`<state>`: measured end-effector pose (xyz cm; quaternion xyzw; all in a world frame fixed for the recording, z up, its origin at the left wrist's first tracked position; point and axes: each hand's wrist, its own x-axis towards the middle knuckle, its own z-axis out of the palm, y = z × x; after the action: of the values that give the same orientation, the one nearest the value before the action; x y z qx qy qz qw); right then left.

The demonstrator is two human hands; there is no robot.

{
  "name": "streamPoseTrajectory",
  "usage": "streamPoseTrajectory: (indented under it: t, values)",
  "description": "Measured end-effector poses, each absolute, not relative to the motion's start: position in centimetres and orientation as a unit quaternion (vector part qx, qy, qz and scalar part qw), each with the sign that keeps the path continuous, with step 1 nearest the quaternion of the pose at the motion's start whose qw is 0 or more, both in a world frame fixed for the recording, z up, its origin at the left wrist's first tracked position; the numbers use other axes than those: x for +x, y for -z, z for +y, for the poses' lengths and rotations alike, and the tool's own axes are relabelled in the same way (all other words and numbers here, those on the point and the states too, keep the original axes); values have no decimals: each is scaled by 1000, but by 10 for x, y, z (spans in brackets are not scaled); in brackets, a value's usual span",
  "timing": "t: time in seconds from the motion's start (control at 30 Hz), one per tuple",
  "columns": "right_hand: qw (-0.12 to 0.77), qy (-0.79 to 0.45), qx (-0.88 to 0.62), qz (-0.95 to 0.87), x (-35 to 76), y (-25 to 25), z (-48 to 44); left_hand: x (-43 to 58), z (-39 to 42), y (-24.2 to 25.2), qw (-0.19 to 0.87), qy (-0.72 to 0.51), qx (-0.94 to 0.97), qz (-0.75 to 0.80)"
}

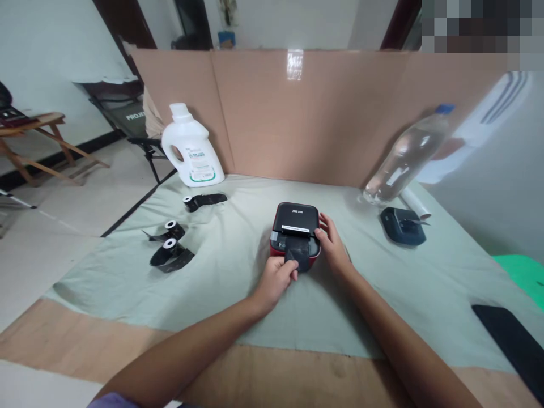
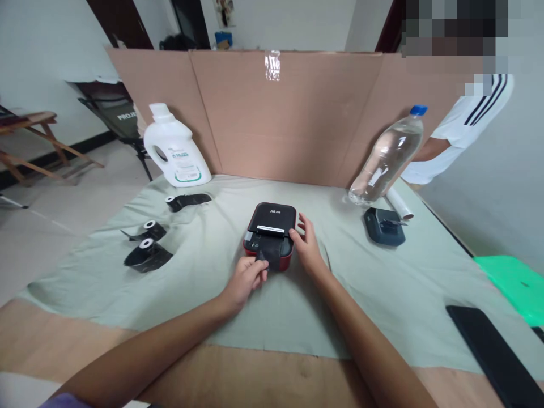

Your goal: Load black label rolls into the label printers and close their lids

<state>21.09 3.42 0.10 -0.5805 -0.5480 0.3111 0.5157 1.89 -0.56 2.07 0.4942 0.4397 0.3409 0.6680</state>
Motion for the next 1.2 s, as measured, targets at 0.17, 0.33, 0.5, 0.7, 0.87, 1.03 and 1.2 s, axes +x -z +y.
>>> streamPoseTrajectory:
  t: [0.17, 0.33, 0.5, 0.7, 0.87, 1.03, 1.2]
  values:
    - [536, -370, -533, -541, 202, 2, 36, -3, -8, -23, 592, -365, 578, 427]
    - [533, -381, -529, -540, 205, 4, 42, -32, 34, -49, 414, -511, 576, 485]
    - [516, -372, -539, -552, 204, 3, 43, -17, 90, -52, 594, -370, 525, 485]
    - [556, -417, -511, -506, 202, 4, 40, -17, 95, -30, 699, -351, 473, 404]
    - [578, -431, -493, -486, 204, 11, 43, -22, 95, -27, 715, -351, 461, 391]
    - [603, -400, -473, -502, 202, 22, 41, -23, 98, -24, 708, -350, 465, 400]
    - [614, -386, -458, -514, 203, 28, 39, -34, 102, -28, 679, -305, 542, 392]
